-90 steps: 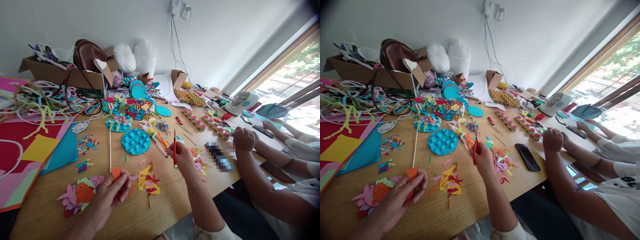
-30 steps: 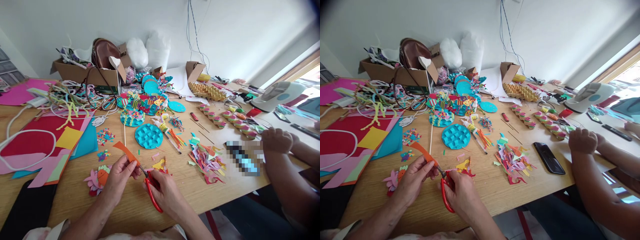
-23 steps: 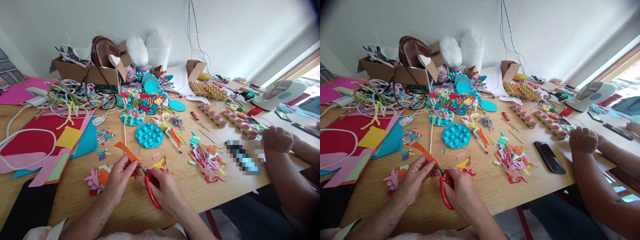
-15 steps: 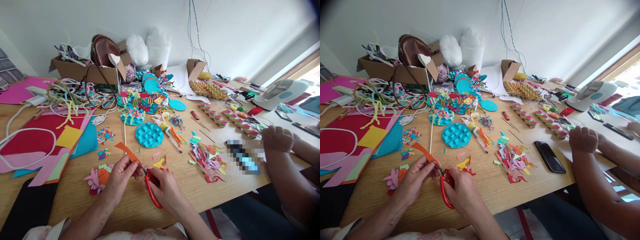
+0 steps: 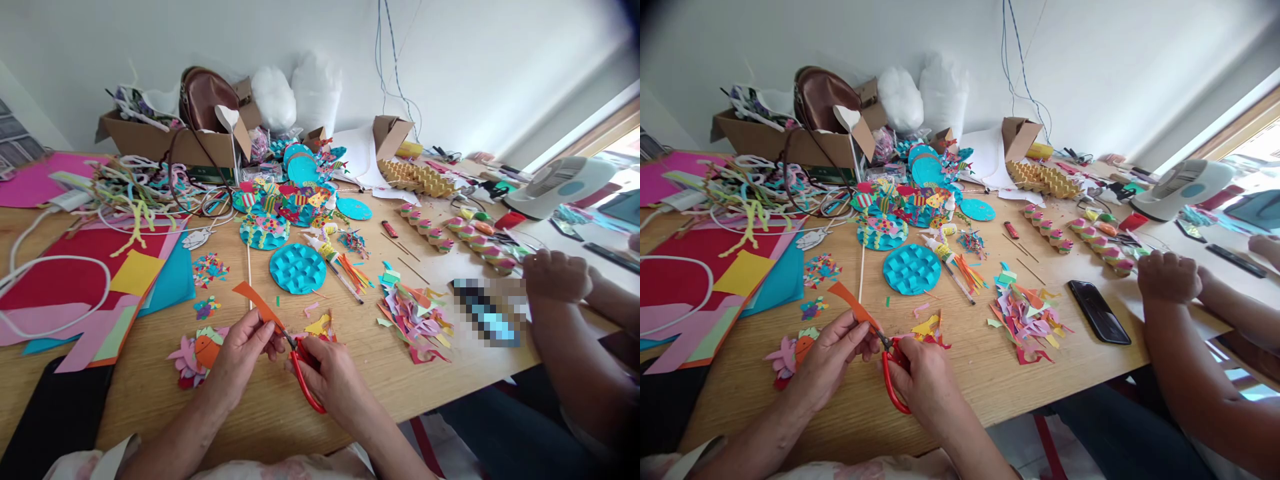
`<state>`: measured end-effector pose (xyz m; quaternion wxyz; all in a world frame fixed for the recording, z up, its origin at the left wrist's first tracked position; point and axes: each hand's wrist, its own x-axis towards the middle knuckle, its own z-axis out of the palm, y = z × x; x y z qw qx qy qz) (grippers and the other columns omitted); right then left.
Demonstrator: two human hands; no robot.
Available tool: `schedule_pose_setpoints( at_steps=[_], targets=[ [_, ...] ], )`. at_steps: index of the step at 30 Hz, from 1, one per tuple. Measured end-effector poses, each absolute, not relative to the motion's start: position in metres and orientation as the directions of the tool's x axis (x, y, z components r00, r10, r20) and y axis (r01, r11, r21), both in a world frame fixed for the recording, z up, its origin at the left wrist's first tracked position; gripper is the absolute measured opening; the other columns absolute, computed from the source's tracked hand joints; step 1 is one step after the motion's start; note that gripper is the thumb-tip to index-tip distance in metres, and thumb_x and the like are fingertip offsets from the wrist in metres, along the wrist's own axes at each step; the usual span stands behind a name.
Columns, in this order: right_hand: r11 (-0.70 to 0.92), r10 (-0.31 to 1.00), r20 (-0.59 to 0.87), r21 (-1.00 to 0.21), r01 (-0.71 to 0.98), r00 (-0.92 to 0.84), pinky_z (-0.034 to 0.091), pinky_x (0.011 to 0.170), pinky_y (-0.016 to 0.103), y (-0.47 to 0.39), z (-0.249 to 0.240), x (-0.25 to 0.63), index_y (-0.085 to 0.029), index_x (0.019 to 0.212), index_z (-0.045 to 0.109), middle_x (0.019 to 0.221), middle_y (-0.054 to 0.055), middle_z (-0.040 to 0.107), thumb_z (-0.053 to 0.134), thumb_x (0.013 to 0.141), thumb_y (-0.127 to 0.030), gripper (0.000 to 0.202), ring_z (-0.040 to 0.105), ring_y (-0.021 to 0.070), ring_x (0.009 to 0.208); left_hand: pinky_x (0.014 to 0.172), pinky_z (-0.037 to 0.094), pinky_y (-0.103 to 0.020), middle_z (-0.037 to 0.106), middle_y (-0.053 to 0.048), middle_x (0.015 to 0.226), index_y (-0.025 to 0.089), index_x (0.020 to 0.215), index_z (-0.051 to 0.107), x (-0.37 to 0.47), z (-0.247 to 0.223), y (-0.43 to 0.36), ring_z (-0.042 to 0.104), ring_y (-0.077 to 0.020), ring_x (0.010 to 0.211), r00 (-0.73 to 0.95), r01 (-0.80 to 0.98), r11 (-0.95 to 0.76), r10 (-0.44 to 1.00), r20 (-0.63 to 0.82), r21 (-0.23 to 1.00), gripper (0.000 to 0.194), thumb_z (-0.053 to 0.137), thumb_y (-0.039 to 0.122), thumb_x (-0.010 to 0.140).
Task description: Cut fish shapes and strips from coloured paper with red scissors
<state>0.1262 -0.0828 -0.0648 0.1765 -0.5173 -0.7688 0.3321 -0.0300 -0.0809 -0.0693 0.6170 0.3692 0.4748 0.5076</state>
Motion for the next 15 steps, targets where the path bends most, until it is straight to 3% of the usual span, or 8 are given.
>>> schedule_pose_setpoints(
  at_steps=[15],
  targets=[
    [0.273,0.913,-0.028,-0.701,0.659,-0.408,0.023,0.046,0.02,-0.0811,-0.0729,0.1278,-0.018,0.056,0.044,0.052,-0.005,0.041,0.052,0.077,-0.027,0.024,0.031,0.0083,0.047,0.048,0.037,-0.02,0.056,0.002,0.055,0.017,0.069,0.056,-0.0304,-0.0703,-0.0804,0.049,-0.0103,0.052,0.003,-0.206,0.212,0.976,-0.216,0.955,0.015,0.055,0.029,0.077]
  ],
)
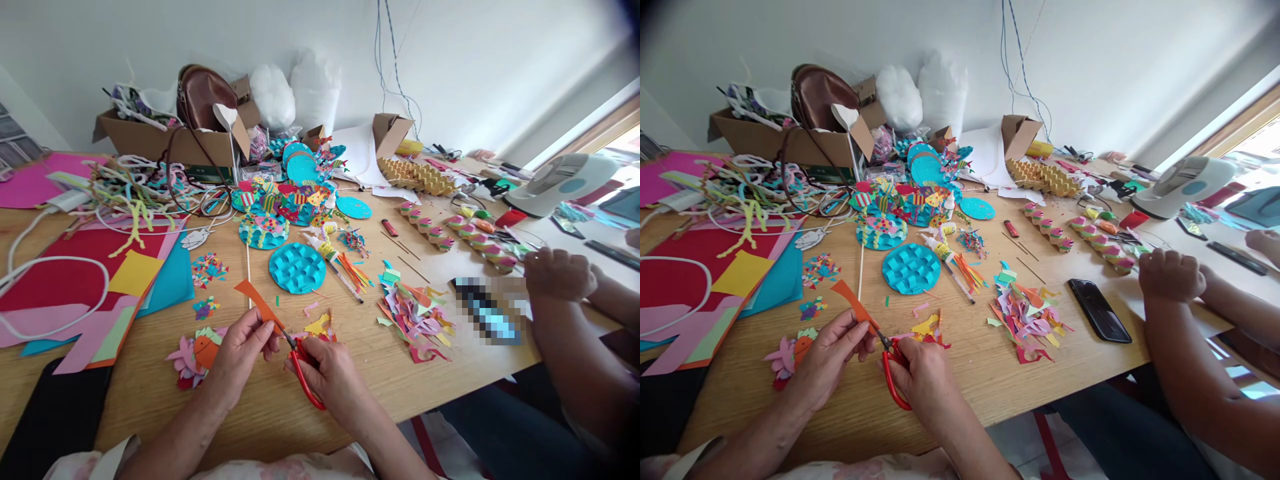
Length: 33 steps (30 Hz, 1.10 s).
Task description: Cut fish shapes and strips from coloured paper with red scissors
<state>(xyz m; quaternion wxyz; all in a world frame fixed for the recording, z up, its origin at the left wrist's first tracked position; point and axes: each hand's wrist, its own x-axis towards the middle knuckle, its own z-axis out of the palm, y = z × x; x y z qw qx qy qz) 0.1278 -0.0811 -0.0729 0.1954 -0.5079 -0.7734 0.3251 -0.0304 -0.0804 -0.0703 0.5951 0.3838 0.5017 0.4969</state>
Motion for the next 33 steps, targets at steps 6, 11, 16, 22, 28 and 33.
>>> schedule_pose_setpoints(
  at_steps=[6,11,16,22,28,33],
  targets=[
    [0.215,0.92,-0.079,-0.717,0.663,-0.383,0.022,0.046,0.019,-0.0813,-0.0657,0.1247,-0.017,0.056,0.043,0.051,-0.006,0.038,0.054,0.074,-0.022,0.022,0.03,0.0075,0.047,0.046,0.036,-0.018,0.055,0.003,0.055,0.017,0.069,0.056,-0.0312,-0.0697,-0.0805,0.048,-0.0095,0.052,0.019,-0.232,0.216,0.976,-0.218,0.948,0.013,0.055,0.027,0.077],
    [0.199,0.919,-0.089,-0.737,0.646,-0.385,0.023,0.046,0.019,-0.0818,-0.0644,0.1237,-0.017,0.056,0.045,0.051,-0.007,0.038,0.054,0.075,-0.025,0.022,0.031,0.0075,0.047,0.046,0.035,-0.018,0.056,0.003,0.057,0.017,0.067,0.056,-0.0323,-0.0682,-0.0801,0.048,-0.009,0.051,0.044,-0.282,0.246,0.969,-0.244,0.927,0.013,0.056,0.027,0.076],
    [0.187,0.916,-0.098,-0.753,0.631,-0.388,0.024,0.046,0.019,-0.0812,-0.0661,0.1231,-0.016,0.058,0.048,0.052,-0.006,0.041,0.054,0.076,-0.027,0.022,0.033,0.0076,0.047,0.045,0.035,-0.018,0.056,0.003,0.058,0.017,0.067,0.057,-0.0329,-0.0686,-0.0797,0.049,-0.0089,0.051,0.044,-0.289,0.257,0.966,-0.255,0.922,0.013,0.058,0.028,0.074],
    [0.189,0.91,-0.102,-0.759,0.623,-0.401,0.025,0.047,0.019,-0.0798,-0.0674,0.1222,-0.016,0.061,0.05,0.054,-0.005,0.042,0.052,0.076,-0.026,0.018,0.034,0.008,0.049,0.044,0.035,-0.018,0.056,0.003,0.059,0.016,0.069,0.058,-0.0313,-0.0714,-0.0807,0.048,-0.0085,0.049,0.089,-0.293,0.272,0.962,-0.257,0.917,0.01,0.059,0.026,0.073],
    [0.184,0.901,-0.101,-0.791,0.583,-0.422,0.028,0.049,0.019,-0.0788,-0.0669,0.1218,-0.015,0.065,0.053,0.057,-0.004,0.046,0.049,0.078,-0.024,0.016,0.037,0.0083,0.051,0.044,0.034,-0.018,0.056,0.003,0.056,0.017,0.068,0.059,-0.0295,-0.0707,-0.0809,0.047,-0.0085,0.049,0.132,-0.299,0.294,0.955,-0.266,0.908,0.009,0.058,0.024,0.074],
    [0.175,0.904,-0.105,-0.793,0.583,-0.414,0.027,0.048,0.018,-0.0798,-0.0685,0.122,-0.015,0.063,0.052,0.056,-0.004,0.044,0.049,0.079,-0.026,0.019,0.035,0.0081,0.051,0.044,0.033,-0.018,0.056,0.004,0.056,0.017,0.068,0.058,-0.0298,-0.0684,-0.081,0.047,-0.0084,0.049,0.141,-0.303,0.312,0.949,-0.282,0.9,0.01,0.058,0.024,0.074]
  ],
)
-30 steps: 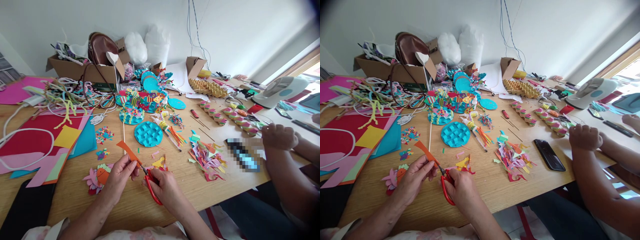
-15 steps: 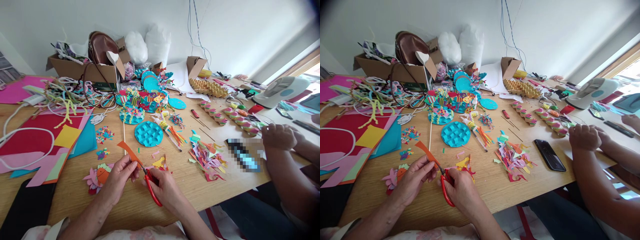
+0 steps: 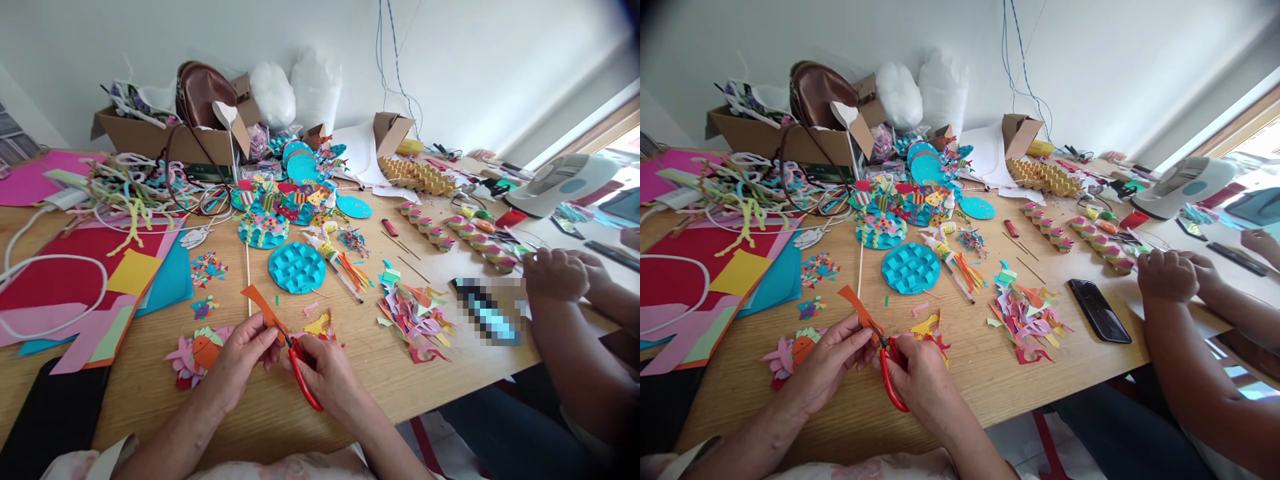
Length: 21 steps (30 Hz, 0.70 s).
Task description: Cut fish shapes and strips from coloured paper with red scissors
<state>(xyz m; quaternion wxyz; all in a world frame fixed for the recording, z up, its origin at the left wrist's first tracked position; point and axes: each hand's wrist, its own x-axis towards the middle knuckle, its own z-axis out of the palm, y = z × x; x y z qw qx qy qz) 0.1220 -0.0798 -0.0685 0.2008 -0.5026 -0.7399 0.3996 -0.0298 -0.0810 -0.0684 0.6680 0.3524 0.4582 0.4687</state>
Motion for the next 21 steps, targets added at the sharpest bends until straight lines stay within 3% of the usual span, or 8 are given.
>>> schedule_pose_setpoints(
  at_steps=[7,12,21],
  targets=[
    [0.22,0.904,-0.06,-0.782,0.583,-0.422,0.025,0.048,0.019,-0.079,-0.077,0.123,-0.016,0.061,0.047,0.056,-0.005,0.043,0.047,0.08,-0.023,0.02,0.033,0.0077,0.051,0.046,0.034,-0.018,0.055,0.003,0.058,0.016,0.069,0.056,-0.032,-0.073,-0.082,0.046,-0.008,0.051,0.169,-0.278,0.308,0.948,-0.269,0.91,0.013,0.054,0.025,0.078],
    [0.205,0.908,-0.074,-0.78,0.591,-0.413,0.022,0.047,0.019,-0.08,-0.08,0.124,-0.017,0.059,0.042,0.054,-0.006,0.037,0.049,0.079,-0.025,0.023,0.03,0.0073,0.049,0.046,0.035,-0.018,0.054,0.004,0.061,0.019,0.077,0.055,-0.033,-0.074,-0.08,0.047,-0.0083,0.054,0.089,-0.268,0.25,0.968,-0.235,0.93,0.012,0.05,0.028,0.082],
    [0.172,0.911,-0.105,-0.78,0.602,-0.398,0.021,0.045,0.018,-0.08,-0.076,0.121,-0.017,0.058,0.04,0.051,-0.007,0.035,0.052,0.077,-0.028,0.025,0.029,0.0068,0.047,0.045,0.035,-0.018,0.052,0.004,0.053,0.017,0.066,0.054,-0.032,-0.074,-0.081,0.046,-0.0089,0.05,0.044,-0.191,0.264,0.964,-0.26,0.945,0.017,0.054,0.03,0.076]
  ],
)
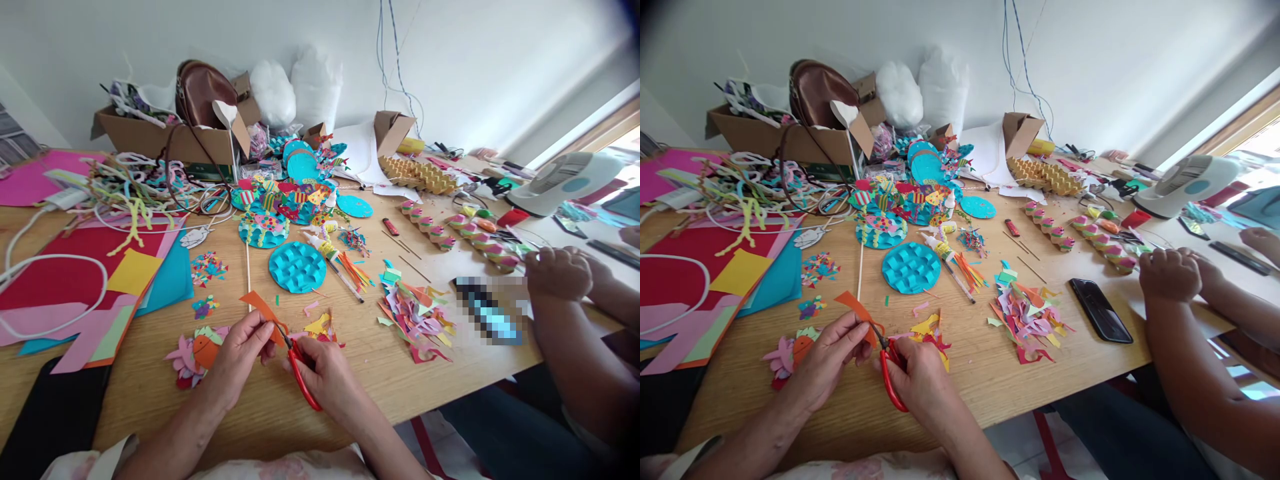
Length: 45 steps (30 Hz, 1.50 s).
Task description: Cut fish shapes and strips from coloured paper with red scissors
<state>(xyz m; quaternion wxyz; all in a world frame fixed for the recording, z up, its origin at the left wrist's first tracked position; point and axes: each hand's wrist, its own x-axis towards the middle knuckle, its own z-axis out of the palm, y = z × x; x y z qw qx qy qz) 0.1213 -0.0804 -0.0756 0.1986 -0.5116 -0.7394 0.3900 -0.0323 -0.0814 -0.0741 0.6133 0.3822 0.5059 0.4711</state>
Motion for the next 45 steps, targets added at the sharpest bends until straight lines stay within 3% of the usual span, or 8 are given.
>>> schedule_pose_setpoints(
  at_steps=[10,18,26,45],
  targets=[
    [0.163,0.907,-0.112,-0.796,0.583,-0.406,0.023,0.046,0.018,-0.0798,-0.077,0.1199,-0.017,0.058,0.042,0.052,-0.006,0.037,0.049,0.079,-0.031,0.026,0.03,0.0069,0.048,0.045,0.034,-0.018,0.051,0.004,0.052,0.017,0.062,0.053,-0.031,-0.0748,-0.0807,0.045,-0.0088,0.049,0.071,-0.194,0.285,0.959,-0.276,0.939,0.018,0.054,0.029,0.076],
    [0.195,0.904,-0.073,-0.805,0.56,-0.42,0.023,0.046,0.018,-0.0801,-0.0805,0.1213,-0.016,0.059,0.044,0.053,-0.005,0.038,0.046,0.08,-0.028,0.024,0.031,0.0072,0.049,0.046,0.034,-0.018,0.051,0.004,0.056,0.018,0.075,0.057,-0.0327,-0.0804,-0.0814,0.044,-0.0083,0.051,0.104,-0.205,0.276,0.96,-0.259,0.939,0.015,0.053,0.031,0.079],
    [0.167,0.91,-0.11,-0.785,0.597,-0.4,0.022,0.045,0.018,-0.0804,-0.0799,0.1211,-0.018,0.057,0.04,0.051,-0.006,0.036,0.049,0.078,-0.029,0.025,0.029,0.0073,0.047,0.046,0.034,-0.019,0.049,0.006,0.054,0.018,0.065,0.052,-0.0322,-0.0789,-0.0783,0.045,-0.0085,0.05,0.0,-0.216,0.255,0.965,-0.261,0.942,0.02,0.054,0.033,0.077],
    [0.184,0.914,-0.068,-0.811,0.556,-0.401,0.022,0.044,0.018,-0.0799,-0.0802,0.1213,-0.017,0.055,0.043,0.051,-0.006,0.036,0.05,0.079,-0.026,0.026,0.029,0.0068,0.048,0.047,0.034,-0.02,0.05,0.004,0.05,0.017,0.061,0.052,-0.0319,-0.0771,-0.0812,0.044,-0.0101,0.05,0.052,-0.153,0.282,0.959,-0.277,0.947,0.022,0.053,0.032,0.077]
  ],
)
